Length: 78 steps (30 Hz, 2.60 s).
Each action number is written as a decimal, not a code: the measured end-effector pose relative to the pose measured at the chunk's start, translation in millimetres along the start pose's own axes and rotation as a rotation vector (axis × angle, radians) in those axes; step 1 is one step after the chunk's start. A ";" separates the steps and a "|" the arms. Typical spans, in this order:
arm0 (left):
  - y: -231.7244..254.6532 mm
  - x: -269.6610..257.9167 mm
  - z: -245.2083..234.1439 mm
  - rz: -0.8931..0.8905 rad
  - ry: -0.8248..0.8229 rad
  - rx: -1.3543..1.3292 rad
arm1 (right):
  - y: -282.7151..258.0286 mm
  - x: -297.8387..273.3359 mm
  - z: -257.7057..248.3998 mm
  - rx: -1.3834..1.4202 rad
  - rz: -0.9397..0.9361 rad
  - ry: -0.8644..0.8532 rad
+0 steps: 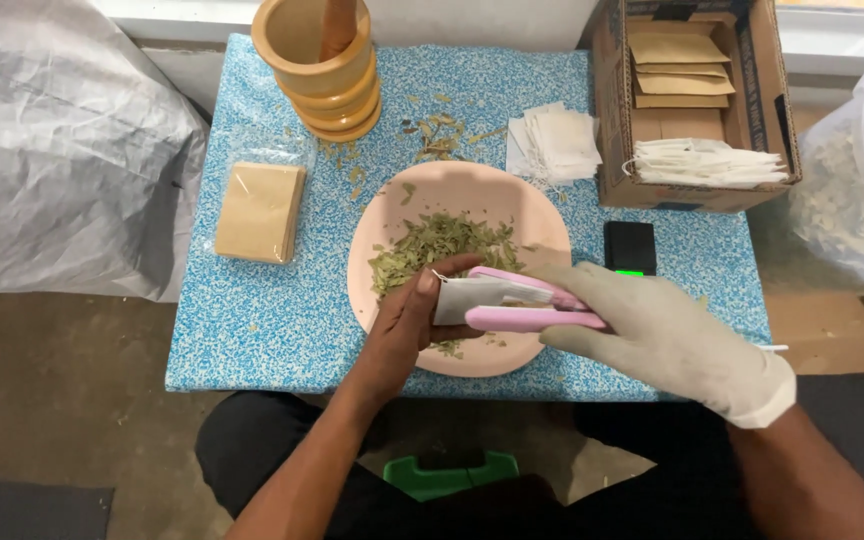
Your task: Filling small filter bags with loose tea leaves, weighing them on a digital scale, and sealing them with a heat sealer.
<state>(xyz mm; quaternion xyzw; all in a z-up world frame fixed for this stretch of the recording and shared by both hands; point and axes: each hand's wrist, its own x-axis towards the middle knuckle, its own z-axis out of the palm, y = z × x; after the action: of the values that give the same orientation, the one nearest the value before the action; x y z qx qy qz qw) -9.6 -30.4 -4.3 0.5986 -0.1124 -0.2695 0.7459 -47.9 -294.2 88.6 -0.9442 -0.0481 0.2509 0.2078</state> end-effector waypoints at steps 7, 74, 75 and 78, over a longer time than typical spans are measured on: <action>-3.2 1.4 -2.8 0.000 -0.036 -0.076 | 3.9 23.3 12.7 0.079 -0.189 0.106; -21.8 6.1 -16.5 0.463 0.129 0.414 | 10.8 39.8 37.5 0.061 -0.341 0.302; -22.9 6.2 -17.1 0.476 0.124 0.409 | 10.1 39.8 36.8 0.065 -0.344 0.300; -22.8 6.1 -17.1 0.466 0.125 0.395 | 11.3 39.8 38.5 0.062 -0.392 0.344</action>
<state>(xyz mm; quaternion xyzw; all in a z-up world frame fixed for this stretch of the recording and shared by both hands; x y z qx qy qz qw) -2.2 -22.6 -31.4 0.7054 -0.2508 -0.0268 0.6624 -32.4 -282.5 35.6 -0.9389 -0.1863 0.0432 0.2863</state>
